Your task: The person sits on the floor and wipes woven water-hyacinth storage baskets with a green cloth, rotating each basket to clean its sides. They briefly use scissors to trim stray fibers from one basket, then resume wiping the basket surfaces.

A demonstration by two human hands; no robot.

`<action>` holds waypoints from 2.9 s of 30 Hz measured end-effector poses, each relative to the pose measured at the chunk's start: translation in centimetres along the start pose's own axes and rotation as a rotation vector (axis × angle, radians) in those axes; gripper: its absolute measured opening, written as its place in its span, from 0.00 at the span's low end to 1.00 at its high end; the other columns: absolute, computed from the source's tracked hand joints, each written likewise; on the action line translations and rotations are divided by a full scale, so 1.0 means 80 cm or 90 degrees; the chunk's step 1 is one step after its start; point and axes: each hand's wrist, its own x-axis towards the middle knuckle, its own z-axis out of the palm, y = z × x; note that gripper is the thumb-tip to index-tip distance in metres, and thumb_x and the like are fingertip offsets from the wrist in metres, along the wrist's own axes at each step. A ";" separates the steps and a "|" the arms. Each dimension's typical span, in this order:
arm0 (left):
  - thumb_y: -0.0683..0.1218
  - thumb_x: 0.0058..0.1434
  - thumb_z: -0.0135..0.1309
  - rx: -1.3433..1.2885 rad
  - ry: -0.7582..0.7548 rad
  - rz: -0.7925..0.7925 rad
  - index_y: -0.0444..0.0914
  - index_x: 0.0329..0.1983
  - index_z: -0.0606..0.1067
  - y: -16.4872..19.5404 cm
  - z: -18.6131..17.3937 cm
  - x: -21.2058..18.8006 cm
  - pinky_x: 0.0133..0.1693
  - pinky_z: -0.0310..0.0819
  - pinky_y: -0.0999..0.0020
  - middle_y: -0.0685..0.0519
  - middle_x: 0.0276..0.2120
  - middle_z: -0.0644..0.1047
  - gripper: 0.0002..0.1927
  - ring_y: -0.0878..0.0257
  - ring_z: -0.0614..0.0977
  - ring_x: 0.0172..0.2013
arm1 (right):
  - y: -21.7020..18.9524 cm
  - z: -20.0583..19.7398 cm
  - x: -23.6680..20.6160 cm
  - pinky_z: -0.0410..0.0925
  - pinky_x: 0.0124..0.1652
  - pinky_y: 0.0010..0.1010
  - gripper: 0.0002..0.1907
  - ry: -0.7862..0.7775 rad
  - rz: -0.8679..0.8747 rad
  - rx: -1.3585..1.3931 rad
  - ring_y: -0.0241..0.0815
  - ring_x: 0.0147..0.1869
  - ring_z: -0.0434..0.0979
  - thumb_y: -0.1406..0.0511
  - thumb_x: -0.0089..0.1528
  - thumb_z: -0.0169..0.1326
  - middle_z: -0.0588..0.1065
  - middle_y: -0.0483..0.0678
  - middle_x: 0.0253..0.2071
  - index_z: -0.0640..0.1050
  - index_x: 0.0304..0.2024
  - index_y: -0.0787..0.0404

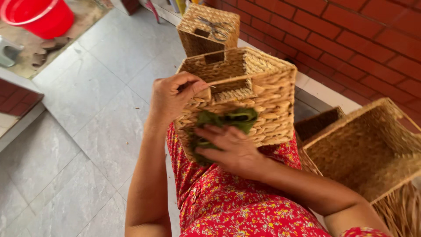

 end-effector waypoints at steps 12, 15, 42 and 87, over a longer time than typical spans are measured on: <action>0.44 0.63 0.67 -0.016 0.006 0.013 0.37 0.38 0.83 0.003 0.001 -0.002 0.33 0.74 0.76 0.55 0.29 0.83 0.05 0.73 0.82 0.29 | 0.060 -0.020 -0.108 0.50 0.72 0.47 0.30 0.246 0.211 -0.096 0.52 0.77 0.61 0.66 0.51 0.72 0.67 0.49 0.71 0.79 0.55 0.49; 0.43 0.63 0.66 0.009 0.006 -0.003 0.38 0.38 0.83 0.003 -0.001 -0.001 0.32 0.73 0.75 0.55 0.29 0.84 0.04 0.73 0.81 0.27 | 0.037 -0.008 -0.072 0.45 0.72 0.47 0.29 0.168 0.177 -0.100 0.54 0.78 0.60 0.63 0.50 0.72 0.66 0.53 0.72 0.80 0.54 0.49; 0.52 0.69 0.60 0.178 -0.011 0.019 0.39 0.39 0.82 0.066 0.001 0.019 0.32 0.74 0.67 0.50 0.29 0.82 0.12 0.65 0.81 0.30 | 0.069 -0.020 -0.134 0.58 0.74 0.52 0.30 0.329 0.288 0.072 0.67 0.80 0.56 0.76 0.51 0.65 0.63 0.57 0.71 0.73 0.54 0.57; 0.52 0.74 0.61 -0.323 0.273 -0.031 0.33 0.28 0.75 -0.004 -0.074 -0.033 0.28 0.52 0.74 0.59 0.22 0.71 0.22 0.73 0.64 0.24 | 0.210 -0.046 -0.182 0.76 0.55 0.34 0.20 0.817 0.604 0.638 0.44 0.55 0.80 0.70 0.70 0.52 0.76 0.54 0.56 0.70 0.65 0.66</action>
